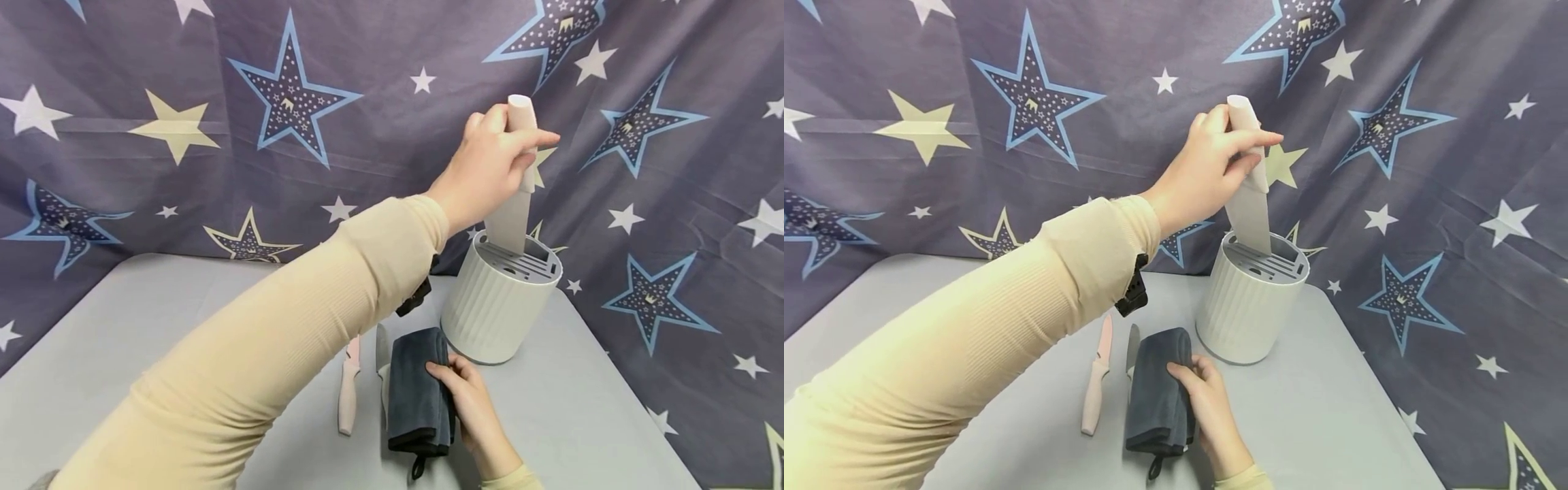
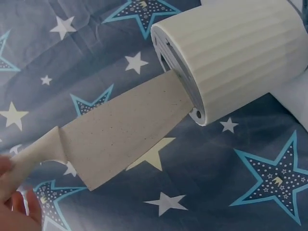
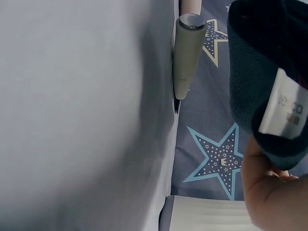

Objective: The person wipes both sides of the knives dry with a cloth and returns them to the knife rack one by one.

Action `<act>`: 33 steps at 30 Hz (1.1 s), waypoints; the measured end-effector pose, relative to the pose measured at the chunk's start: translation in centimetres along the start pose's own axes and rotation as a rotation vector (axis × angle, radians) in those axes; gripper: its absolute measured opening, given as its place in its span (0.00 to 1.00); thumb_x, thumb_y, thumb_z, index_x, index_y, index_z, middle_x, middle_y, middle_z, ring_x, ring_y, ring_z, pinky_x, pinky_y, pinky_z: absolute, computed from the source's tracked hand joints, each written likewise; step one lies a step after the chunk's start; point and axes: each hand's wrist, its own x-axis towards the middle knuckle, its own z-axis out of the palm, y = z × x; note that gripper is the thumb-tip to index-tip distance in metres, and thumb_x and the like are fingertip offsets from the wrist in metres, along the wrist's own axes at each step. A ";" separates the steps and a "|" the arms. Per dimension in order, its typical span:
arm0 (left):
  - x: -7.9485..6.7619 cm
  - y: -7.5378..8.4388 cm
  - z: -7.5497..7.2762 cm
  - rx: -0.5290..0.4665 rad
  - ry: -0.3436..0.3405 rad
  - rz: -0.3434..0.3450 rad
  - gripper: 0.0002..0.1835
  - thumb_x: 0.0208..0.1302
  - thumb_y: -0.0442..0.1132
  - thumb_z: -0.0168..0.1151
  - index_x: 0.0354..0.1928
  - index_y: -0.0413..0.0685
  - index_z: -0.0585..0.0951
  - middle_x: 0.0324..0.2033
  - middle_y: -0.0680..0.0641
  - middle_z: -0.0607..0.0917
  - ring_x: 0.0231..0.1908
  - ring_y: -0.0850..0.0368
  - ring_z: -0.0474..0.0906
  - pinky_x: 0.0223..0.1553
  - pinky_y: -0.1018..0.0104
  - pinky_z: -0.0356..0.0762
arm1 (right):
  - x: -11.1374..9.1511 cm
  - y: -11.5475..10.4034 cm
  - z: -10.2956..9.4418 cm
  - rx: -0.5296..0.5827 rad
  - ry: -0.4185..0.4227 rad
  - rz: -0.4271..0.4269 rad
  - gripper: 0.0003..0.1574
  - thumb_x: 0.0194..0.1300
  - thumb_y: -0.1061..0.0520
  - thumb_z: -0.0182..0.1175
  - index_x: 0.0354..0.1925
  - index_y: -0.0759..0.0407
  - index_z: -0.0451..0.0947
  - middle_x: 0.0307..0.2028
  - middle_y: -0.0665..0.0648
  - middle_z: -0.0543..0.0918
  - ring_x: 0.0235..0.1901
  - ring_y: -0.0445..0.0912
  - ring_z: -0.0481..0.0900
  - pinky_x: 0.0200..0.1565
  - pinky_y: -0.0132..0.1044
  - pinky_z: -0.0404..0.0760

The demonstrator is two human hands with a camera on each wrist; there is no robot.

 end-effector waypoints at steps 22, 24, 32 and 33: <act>1.0 0.2 2.1 -0.256 0.163 -0.151 0.11 0.70 0.41 0.61 0.50 0.55 0.87 0.61 0.49 0.76 0.61 0.61 0.72 0.57 0.87 0.62 | 0.2 0.3 0.0 0.000 -0.031 0.002 0.23 0.66 0.52 0.61 0.51 0.68 0.73 0.32 0.51 0.81 0.29 0.44 0.81 0.32 0.37 0.81; 0.8 0.0 2.4 -0.239 0.158 -0.135 0.13 0.71 0.39 0.59 0.52 0.54 0.86 0.63 0.47 0.75 0.62 0.60 0.71 0.58 0.85 0.64 | 0.3 0.4 0.1 0.004 -0.035 0.000 0.23 0.66 0.52 0.61 0.51 0.68 0.73 0.32 0.51 0.81 0.30 0.44 0.81 0.32 0.36 0.81; 0.4 -0.4 4.0 -0.151 0.026 -0.128 0.20 0.74 0.34 0.48 0.61 0.54 0.80 0.67 0.43 0.68 0.64 0.56 0.70 0.61 0.74 0.70 | 0.3 0.2 -0.3 -0.002 -0.030 0.004 0.26 0.66 0.52 0.61 0.54 0.68 0.72 0.35 0.53 0.81 0.32 0.45 0.82 0.35 0.37 0.81; 0.3 -0.4 4.3 -0.145 -0.001 -0.135 0.20 0.74 0.34 0.47 0.62 0.54 0.80 0.67 0.44 0.68 0.64 0.56 0.71 0.61 0.73 0.70 | 0.3 0.1 -0.3 -0.005 -0.029 0.005 0.26 0.66 0.51 0.61 0.54 0.68 0.72 0.36 0.53 0.81 0.33 0.44 0.82 0.35 0.37 0.81</act>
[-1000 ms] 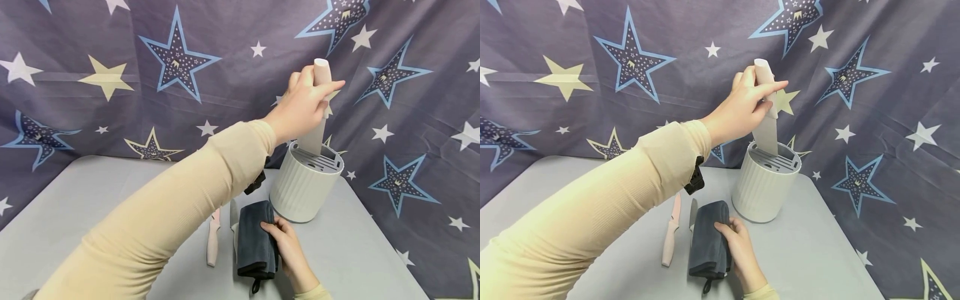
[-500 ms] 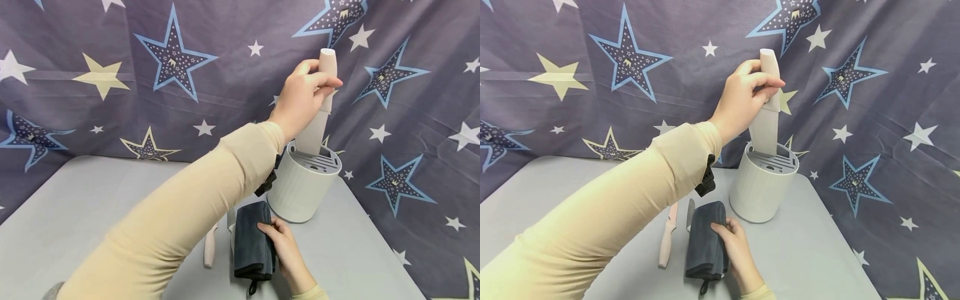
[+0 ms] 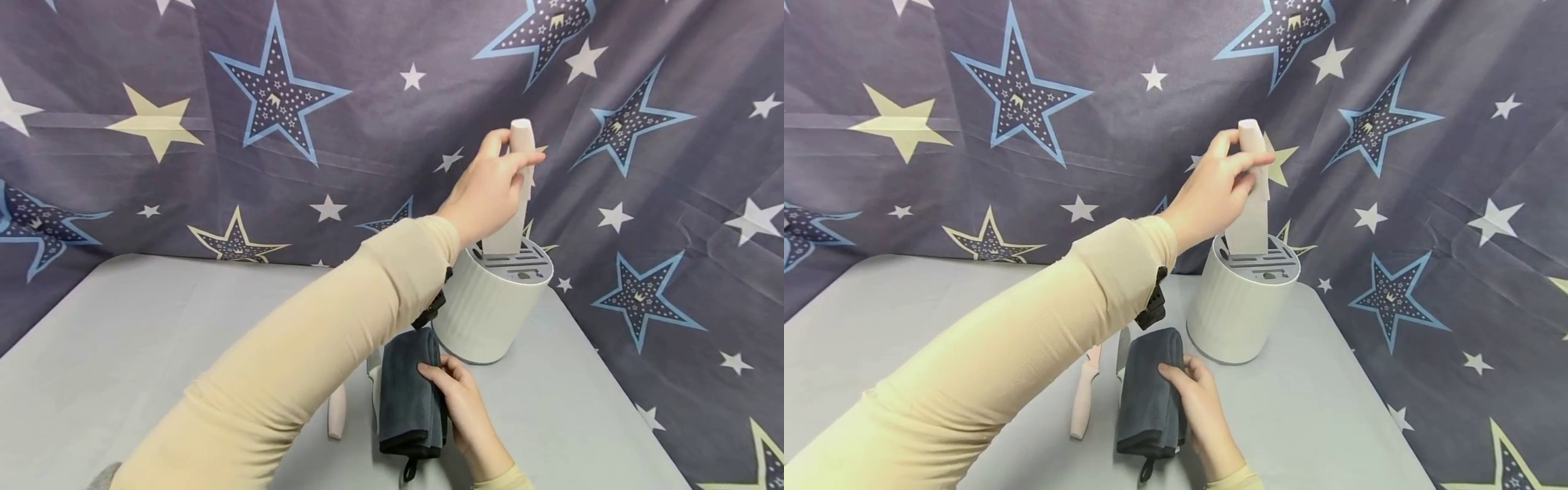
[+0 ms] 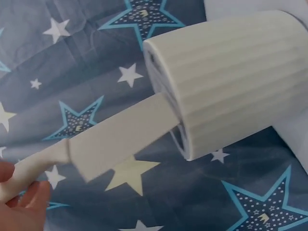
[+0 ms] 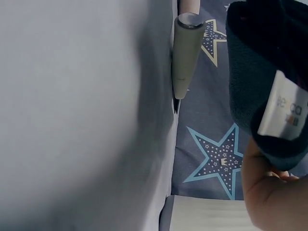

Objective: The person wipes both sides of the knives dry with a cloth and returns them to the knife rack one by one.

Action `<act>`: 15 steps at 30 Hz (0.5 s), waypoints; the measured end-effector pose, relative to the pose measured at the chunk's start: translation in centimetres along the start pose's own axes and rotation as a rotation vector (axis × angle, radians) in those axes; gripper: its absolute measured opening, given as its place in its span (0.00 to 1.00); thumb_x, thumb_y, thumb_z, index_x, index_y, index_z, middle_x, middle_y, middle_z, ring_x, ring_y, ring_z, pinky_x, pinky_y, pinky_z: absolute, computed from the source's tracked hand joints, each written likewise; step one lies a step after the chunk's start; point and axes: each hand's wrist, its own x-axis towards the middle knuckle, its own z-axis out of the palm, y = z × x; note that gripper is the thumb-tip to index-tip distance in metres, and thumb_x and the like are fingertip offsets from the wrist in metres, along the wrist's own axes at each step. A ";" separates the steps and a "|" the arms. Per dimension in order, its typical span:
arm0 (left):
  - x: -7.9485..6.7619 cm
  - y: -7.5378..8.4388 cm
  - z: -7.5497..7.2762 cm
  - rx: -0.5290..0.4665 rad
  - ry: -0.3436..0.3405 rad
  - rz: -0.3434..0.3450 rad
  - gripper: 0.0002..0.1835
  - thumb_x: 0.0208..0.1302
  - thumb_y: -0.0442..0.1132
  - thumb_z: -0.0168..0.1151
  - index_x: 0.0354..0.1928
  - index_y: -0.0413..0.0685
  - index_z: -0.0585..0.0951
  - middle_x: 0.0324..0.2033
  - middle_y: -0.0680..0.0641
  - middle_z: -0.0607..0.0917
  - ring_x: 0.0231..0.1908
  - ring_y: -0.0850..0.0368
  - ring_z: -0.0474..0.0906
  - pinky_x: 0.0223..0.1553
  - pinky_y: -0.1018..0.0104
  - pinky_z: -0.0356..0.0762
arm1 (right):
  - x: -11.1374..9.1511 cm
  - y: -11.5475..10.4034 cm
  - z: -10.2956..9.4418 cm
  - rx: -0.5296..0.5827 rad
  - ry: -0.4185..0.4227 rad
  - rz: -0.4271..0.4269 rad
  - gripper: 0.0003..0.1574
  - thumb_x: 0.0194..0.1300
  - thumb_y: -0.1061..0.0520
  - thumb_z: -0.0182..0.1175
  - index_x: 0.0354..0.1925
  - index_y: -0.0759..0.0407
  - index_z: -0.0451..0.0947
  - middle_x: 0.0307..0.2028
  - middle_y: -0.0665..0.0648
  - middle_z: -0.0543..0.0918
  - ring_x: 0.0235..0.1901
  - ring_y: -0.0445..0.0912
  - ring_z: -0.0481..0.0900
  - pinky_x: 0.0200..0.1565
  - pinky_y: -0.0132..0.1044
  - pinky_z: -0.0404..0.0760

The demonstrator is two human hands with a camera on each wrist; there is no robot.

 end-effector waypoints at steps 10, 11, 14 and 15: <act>-1.7 -1.2 2.2 0.079 -0.225 -0.104 0.22 0.74 0.39 0.47 0.67 0.60 0.75 0.69 0.46 0.67 0.66 0.50 0.67 0.68 0.63 0.65 | -0.2 -0.4 0.1 0.003 0.002 -0.011 0.28 0.66 0.52 0.61 0.56 0.69 0.71 0.36 0.53 0.81 0.33 0.45 0.82 0.36 0.37 0.81; -1.7 -1.2 2.3 0.094 -0.250 -0.111 0.22 0.74 0.40 0.46 0.67 0.61 0.74 0.69 0.47 0.67 0.66 0.50 0.66 0.67 0.62 0.66 | -0.2 -0.4 0.1 0.006 0.000 -0.011 0.27 0.66 0.52 0.61 0.56 0.69 0.71 0.36 0.53 0.81 0.33 0.45 0.82 0.36 0.37 0.81; -1.8 -1.1 2.8 0.120 -0.342 -0.132 0.23 0.75 0.42 0.44 0.69 0.63 0.71 0.70 0.49 0.67 0.67 0.51 0.63 0.67 0.60 0.67 | -0.2 -0.4 0.0 0.011 -0.001 -0.012 0.27 0.66 0.52 0.60 0.56 0.69 0.71 0.36 0.52 0.81 0.33 0.44 0.82 0.36 0.37 0.81; -1.9 -1.1 2.9 0.131 -0.379 -0.141 0.24 0.75 0.43 0.44 0.70 0.63 0.70 0.71 0.50 0.66 0.68 0.51 0.62 0.67 0.59 0.67 | -0.2 -0.4 0.0 0.012 -0.001 -0.013 0.27 0.67 0.52 0.60 0.56 0.69 0.71 0.36 0.52 0.81 0.33 0.44 0.82 0.36 0.37 0.81</act>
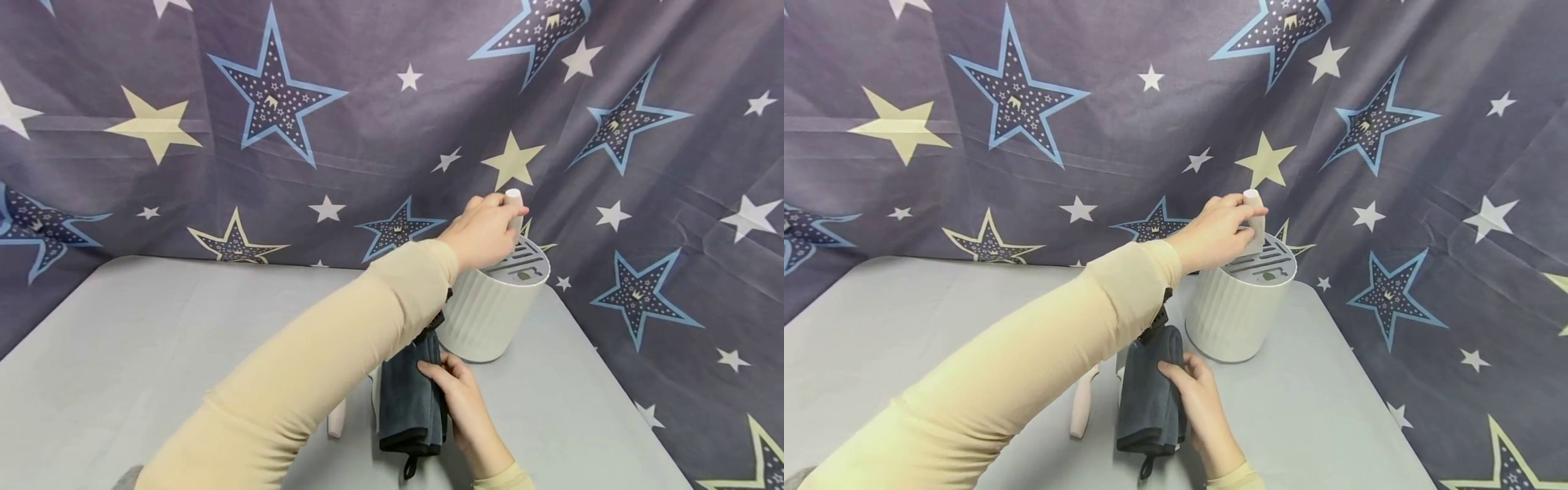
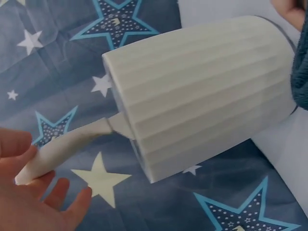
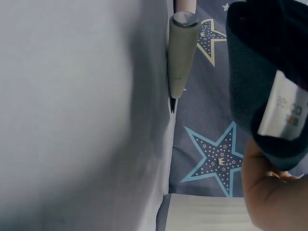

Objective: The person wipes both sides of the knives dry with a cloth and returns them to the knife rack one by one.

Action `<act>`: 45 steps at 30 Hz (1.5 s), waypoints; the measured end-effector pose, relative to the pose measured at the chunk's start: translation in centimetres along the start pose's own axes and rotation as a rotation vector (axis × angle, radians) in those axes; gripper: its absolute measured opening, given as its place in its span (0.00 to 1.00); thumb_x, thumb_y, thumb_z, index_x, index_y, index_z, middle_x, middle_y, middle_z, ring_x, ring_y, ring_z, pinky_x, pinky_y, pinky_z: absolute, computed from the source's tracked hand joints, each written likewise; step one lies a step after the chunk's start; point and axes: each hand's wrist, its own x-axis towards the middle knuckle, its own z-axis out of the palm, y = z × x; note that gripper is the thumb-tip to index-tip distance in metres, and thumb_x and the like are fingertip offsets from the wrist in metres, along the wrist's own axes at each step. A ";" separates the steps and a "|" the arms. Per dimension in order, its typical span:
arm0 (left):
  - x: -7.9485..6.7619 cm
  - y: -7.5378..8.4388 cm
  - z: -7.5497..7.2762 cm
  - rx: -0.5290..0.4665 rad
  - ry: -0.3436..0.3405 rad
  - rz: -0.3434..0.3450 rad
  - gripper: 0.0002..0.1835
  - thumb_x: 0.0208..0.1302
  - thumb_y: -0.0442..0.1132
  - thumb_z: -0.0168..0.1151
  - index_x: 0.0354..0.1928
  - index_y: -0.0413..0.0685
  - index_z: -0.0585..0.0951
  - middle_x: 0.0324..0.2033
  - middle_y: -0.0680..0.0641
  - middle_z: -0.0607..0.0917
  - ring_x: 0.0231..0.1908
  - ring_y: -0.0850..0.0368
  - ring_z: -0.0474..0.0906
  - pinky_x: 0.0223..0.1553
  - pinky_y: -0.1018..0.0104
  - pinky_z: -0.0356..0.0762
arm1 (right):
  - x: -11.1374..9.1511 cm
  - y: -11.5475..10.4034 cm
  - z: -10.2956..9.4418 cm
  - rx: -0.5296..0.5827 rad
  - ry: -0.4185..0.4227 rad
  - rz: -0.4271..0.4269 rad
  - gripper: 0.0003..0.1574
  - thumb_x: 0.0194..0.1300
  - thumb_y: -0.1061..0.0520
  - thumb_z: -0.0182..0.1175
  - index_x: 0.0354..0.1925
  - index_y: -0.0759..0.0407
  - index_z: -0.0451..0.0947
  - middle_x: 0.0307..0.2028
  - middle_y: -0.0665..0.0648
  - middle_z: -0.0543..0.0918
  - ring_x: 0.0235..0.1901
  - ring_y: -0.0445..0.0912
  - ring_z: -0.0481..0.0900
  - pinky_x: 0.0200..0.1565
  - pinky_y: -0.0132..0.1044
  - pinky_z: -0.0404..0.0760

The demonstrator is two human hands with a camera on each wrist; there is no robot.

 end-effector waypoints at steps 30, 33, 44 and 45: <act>-3.1 -3.2 -1.1 -0.108 -0.150 -0.007 0.23 0.75 0.45 0.50 0.69 0.66 0.70 0.72 0.48 0.62 0.70 0.48 0.58 0.64 0.54 0.67 | -0.5 -0.4 0.4 -0.006 0.034 0.017 0.28 0.66 0.51 0.62 0.57 0.67 0.71 0.38 0.54 0.81 0.33 0.46 0.81 0.36 0.38 0.81; -3.7 -4.3 -1.5 -0.106 -0.141 -0.001 0.22 0.75 0.43 0.50 0.68 0.61 0.72 0.70 0.48 0.66 0.70 0.48 0.61 0.65 0.55 0.66 | -0.5 -0.5 0.2 0.005 0.031 0.013 0.27 0.66 0.52 0.62 0.56 0.67 0.71 0.37 0.54 0.81 0.33 0.46 0.81 0.36 0.38 0.81; -7.1 -8.4 -1.4 -0.081 -0.128 -0.075 0.19 0.75 0.44 0.52 0.64 0.55 0.77 0.64 0.49 0.76 0.68 0.52 0.68 0.66 0.56 0.69 | -0.5 -0.9 -0.1 0.008 0.039 0.008 0.22 0.67 0.52 0.61 0.51 0.67 0.72 0.33 0.52 0.79 0.31 0.45 0.80 0.34 0.37 0.80; -7.4 -8.8 -1.4 -0.083 -0.126 -0.088 0.18 0.74 0.44 0.52 0.63 0.55 0.77 0.63 0.50 0.76 0.66 0.53 0.70 0.65 0.56 0.70 | -0.5 -1.0 -0.1 0.010 0.041 0.006 0.22 0.66 0.52 0.61 0.50 0.66 0.72 0.33 0.52 0.80 0.31 0.45 0.80 0.34 0.37 0.81</act>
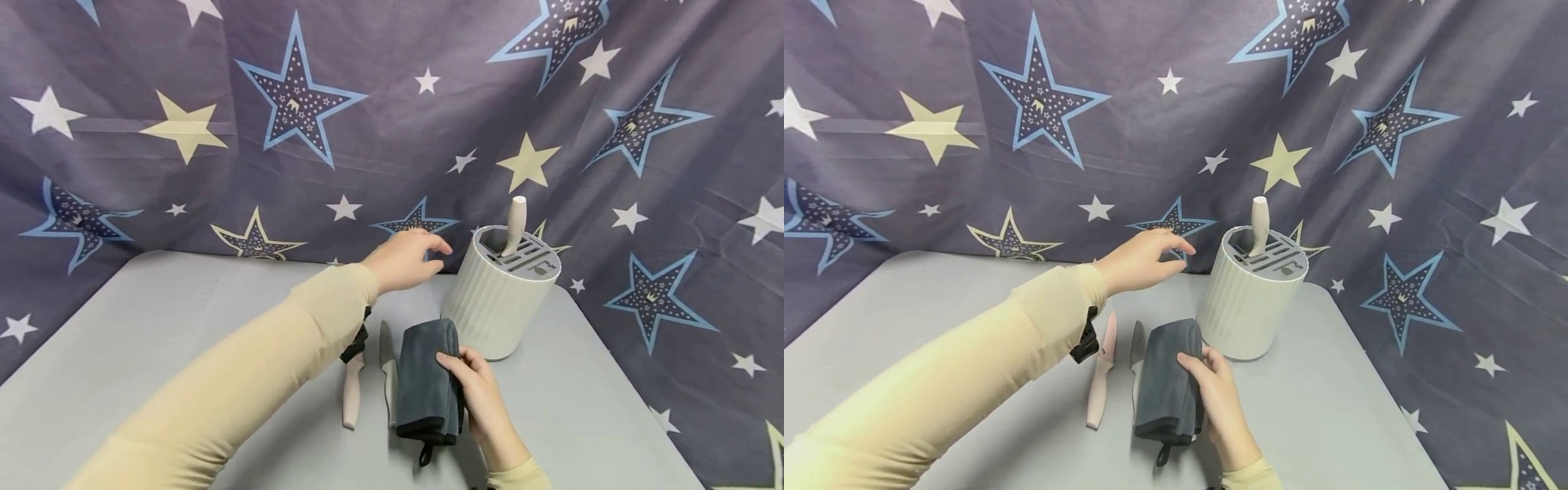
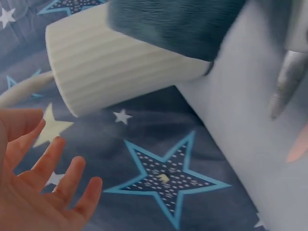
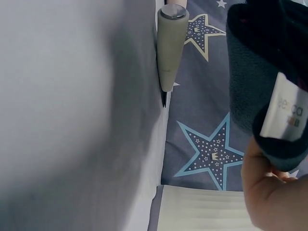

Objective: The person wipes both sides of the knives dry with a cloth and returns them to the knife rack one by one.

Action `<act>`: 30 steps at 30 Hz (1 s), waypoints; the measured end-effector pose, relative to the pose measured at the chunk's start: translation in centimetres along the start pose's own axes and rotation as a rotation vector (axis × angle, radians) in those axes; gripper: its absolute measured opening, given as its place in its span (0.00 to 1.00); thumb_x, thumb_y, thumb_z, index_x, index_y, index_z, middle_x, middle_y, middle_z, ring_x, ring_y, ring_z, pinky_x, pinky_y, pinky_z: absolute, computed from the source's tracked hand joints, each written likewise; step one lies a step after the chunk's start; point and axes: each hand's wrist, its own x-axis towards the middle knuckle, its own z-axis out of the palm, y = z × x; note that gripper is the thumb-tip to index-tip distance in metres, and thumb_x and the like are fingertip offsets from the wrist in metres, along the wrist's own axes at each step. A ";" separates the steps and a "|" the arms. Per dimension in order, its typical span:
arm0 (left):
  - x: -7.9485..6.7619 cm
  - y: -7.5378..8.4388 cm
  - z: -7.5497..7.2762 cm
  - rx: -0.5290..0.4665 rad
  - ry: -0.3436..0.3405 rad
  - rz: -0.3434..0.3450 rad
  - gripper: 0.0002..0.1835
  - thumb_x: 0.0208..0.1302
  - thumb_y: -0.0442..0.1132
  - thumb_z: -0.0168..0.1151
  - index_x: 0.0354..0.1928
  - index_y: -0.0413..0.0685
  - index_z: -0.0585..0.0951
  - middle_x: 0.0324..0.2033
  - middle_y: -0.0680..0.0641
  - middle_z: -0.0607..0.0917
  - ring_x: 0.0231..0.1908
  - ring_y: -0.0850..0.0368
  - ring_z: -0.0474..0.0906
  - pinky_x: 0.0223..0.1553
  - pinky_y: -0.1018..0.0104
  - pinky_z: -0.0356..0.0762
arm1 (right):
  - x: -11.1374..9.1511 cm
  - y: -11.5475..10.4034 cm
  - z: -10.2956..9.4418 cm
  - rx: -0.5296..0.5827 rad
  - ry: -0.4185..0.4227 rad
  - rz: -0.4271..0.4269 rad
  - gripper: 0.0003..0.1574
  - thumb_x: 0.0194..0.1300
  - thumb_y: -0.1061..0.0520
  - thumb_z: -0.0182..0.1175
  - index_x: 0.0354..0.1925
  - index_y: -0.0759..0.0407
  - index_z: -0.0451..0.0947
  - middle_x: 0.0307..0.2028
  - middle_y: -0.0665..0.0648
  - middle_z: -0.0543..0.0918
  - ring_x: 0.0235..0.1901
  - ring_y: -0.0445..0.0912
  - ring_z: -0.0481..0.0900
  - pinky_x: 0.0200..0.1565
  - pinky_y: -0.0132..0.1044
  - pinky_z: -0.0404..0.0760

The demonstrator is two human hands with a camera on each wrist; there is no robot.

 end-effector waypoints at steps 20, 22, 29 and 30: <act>-5.4 -6.9 4.1 0.225 0.038 -0.245 0.09 0.63 0.52 0.65 0.35 0.56 0.84 0.33 0.54 0.86 0.33 0.57 0.79 0.38 0.57 0.78 | -0.1 0.0 -0.3 0.006 0.006 0.012 0.23 0.66 0.50 0.61 0.51 0.66 0.72 0.34 0.53 0.80 0.32 0.46 0.80 0.36 0.39 0.80; -5.9 -7.5 4.7 0.228 0.032 -0.273 0.10 0.62 0.53 0.65 0.32 0.56 0.83 0.31 0.54 0.85 0.33 0.57 0.78 0.36 0.57 0.78 | -0.1 0.0 -0.2 0.008 0.006 0.013 0.23 0.66 0.51 0.61 0.50 0.66 0.72 0.34 0.53 0.80 0.32 0.46 0.80 0.36 0.39 0.80; -8.0 -8.7 6.4 0.153 -0.019 -0.372 0.13 0.61 0.51 0.67 0.27 0.52 0.80 0.27 0.53 0.82 0.29 0.58 0.76 0.31 0.61 0.75 | 0.0 0.0 0.0 0.008 0.009 0.010 0.22 0.66 0.52 0.61 0.50 0.66 0.72 0.34 0.53 0.80 0.32 0.46 0.80 0.35 0.39 0.80; -8.3 -8.8 6.6 0.143 -0.029 -0.385 0.14 0.61 0.51 0.68 0.26 0.51 0.79 0.26 0.52 0.81 0.28 0.58 0.75 0.31 0.61 0.74 | 0.0 0.0 0.0 0.008 0.007 0.007 0.22 0.66 0.51 0.61 0.50 0.66 0.72 0.34 0.53 0.80 0.32 0.46 0.80 0.35 0.38 0.80</act>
